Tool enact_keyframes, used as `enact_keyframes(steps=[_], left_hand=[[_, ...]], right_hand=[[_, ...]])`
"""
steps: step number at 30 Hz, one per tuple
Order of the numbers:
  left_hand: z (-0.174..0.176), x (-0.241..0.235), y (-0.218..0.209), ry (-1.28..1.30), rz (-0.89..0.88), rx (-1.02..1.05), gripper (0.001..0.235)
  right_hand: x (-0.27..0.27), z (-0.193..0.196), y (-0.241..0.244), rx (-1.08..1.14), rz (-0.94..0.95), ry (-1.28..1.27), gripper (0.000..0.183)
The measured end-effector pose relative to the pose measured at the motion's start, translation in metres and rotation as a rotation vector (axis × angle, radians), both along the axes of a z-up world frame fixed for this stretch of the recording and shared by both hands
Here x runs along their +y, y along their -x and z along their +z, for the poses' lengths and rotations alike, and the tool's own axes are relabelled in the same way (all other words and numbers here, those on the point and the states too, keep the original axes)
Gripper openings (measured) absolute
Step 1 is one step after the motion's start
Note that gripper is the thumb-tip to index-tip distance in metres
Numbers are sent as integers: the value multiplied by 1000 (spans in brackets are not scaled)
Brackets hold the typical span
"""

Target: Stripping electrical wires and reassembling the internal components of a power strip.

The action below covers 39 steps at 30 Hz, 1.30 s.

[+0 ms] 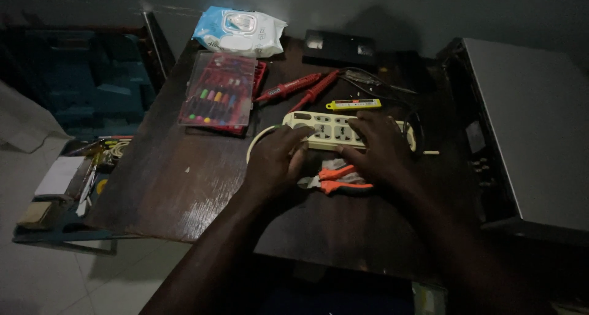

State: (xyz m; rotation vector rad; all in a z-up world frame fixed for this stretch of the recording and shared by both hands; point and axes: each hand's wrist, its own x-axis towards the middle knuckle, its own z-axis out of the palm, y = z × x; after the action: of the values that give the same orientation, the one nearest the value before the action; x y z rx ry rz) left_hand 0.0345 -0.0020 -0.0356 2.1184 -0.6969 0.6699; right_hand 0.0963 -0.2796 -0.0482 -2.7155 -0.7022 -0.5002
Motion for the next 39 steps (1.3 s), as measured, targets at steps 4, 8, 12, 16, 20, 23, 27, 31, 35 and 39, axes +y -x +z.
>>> enact_keyframes(steps=[4, 8, 12, 16, 20, 23, 27, 31, 35, 39], left_hand=[[-4, 0, 2, 14, -57, -33, 33], [-2, 1, -1, 0, -87, -43, 38], [8, -1, 9, 51, -19, 61, 28], [10, -7, 7, 127, -34, 105, 22], [6, -4, 5, 143, -21, 91, 22], [5, -2, 6, 173, -53, 109, 22], [3, 0, 4, 208, -125, 112, 29], [-3, 1, 0, 121, -113, 62, 33], [0, -1, 1, 177, -118, 82, 35], [0, -1, 0, 177, -115, 97, 36]], right_hand=[[1, 10, 5, 63, -7, 10, 71], [-1, 13, 8, 54, 9, 25, 71], [-2, 5, 4, 53, -19, 55, 71], [2, 6, 4, 70, -24, 33, 68], [1, 0, 1, 60, -32, 18, 70], [3, 4, 6, 63, -32, 7, 68], [4, 7, 7, 56, -30, 33, 65], [3, -2, 5, 43, -36, -16, 65], [3, -2, 4, 5, -6, -35, 64], [1, 3, 6, 23, -9, 3, 69]])
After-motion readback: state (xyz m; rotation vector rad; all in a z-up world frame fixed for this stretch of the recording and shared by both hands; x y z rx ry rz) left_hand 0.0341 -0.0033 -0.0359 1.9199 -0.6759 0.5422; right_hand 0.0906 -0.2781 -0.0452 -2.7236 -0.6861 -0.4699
